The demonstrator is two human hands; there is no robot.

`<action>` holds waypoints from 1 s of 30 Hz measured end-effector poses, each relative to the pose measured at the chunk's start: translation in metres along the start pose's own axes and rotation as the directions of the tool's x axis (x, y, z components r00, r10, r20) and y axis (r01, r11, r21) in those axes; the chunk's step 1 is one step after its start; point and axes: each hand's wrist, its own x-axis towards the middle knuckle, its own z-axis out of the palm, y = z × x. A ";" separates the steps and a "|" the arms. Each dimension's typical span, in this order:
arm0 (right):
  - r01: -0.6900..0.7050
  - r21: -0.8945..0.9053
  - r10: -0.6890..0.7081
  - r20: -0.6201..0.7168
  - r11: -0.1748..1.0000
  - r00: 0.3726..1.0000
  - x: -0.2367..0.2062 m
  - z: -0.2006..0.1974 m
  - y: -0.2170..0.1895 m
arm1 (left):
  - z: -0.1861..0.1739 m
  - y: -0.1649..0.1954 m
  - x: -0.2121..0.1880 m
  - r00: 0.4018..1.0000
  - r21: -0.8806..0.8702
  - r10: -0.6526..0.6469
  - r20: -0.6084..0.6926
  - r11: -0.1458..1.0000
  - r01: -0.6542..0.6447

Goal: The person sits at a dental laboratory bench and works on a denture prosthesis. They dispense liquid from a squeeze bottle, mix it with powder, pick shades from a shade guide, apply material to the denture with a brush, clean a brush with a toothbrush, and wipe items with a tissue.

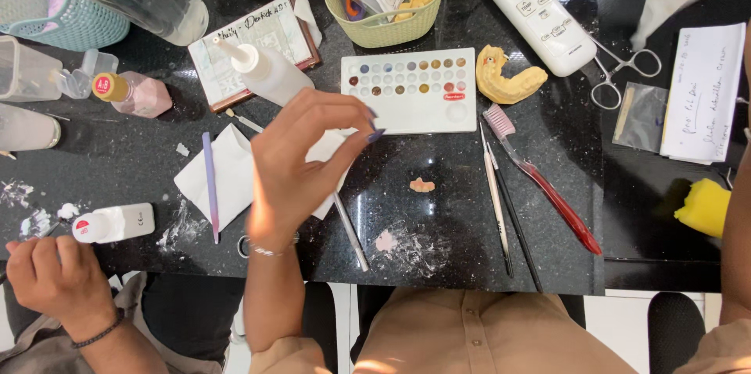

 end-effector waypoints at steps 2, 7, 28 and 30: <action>0.006 -0.013 -0.006 0.021 1.000 1.000 -0.001 0.001 0.002 | -0.014 0.001 0.003 0.986 0.100 -0.124 0.108 0.989 0.113; 0.031 -0.033 -0.029 0.047 0.999 0.998 -0.006 0.002 0.004 | -0.026 -0.007 0.012 0.905 0.144 -0.330 0.269 0.943 0.301; 0.367 -0.134 -0.313 0.310 0.921 0.898 0.003 -0.014 -0.088 | -0.014 -0.020 0.000 0.812 0.240 -0.429 0.397 0.902 0.359; 0.372 -0.125 -0.320 0.308 0.920 0.896 0.001 -0.014 -0.090 | -0.016 -0.019 0.002 0.806 0.246 -0.439 0.398 0.897 0.367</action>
